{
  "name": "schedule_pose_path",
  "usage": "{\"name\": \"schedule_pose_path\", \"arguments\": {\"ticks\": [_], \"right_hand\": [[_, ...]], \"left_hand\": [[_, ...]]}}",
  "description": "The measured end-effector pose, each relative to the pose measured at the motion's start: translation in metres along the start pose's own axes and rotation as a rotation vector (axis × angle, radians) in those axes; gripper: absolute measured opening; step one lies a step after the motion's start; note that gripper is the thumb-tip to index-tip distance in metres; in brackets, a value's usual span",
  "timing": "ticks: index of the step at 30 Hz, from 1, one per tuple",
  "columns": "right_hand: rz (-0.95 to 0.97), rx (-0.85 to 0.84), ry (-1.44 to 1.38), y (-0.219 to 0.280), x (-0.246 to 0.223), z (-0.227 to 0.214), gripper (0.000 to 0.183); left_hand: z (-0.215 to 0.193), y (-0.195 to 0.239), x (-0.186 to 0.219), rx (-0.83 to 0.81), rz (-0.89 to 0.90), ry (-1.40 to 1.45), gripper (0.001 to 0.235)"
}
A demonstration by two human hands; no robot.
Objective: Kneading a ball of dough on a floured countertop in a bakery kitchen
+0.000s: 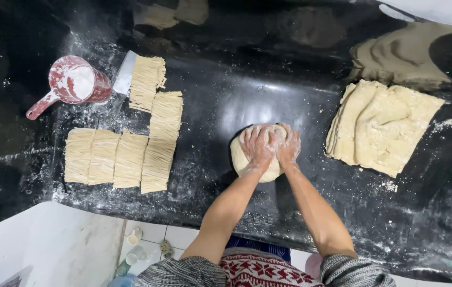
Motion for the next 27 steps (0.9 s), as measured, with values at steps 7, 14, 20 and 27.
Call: {"name": "schedule_pose_path", "arguments": {"ticks": [7, 14, 20, 27], "right_hand": [[0.100, 0.024, 0.025, 0.004, -0.018, -0.004, 0.053], [-0.167, 0.129, -0.052, 0.092, -0.085, -0.068, 0.041], [-0.329, 0.279, -0.217, 0.160, -0.078, -0.058, 0.023], [-0.715, 0.367, -0.263, 0.187, -0.129, -0.030, 0.061]], "left_hand": [[0.018, -0.021, -0.027, -0.255, -0.083, 0.022, 0.028], [-0.051, -0.016, -0.057, -0.630, -0.172, 0.233, 0.032], [-0.092, 0.004, -0.065, -0.630, -0.345, 0.102, 0.024], [-0.152, 0.035, -0.074, -0.336, -0.026, 0.413, 0.042]]}}
Point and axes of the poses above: each hand's wrist, its own y-axis away from the middle knuckle, its own z-axis out of the palm, x = y × z, the point moved 4 cm from there along -y, towards the middle knuckle, and after that the axes turned 12 degrees about -z, right-handed, at the moved point
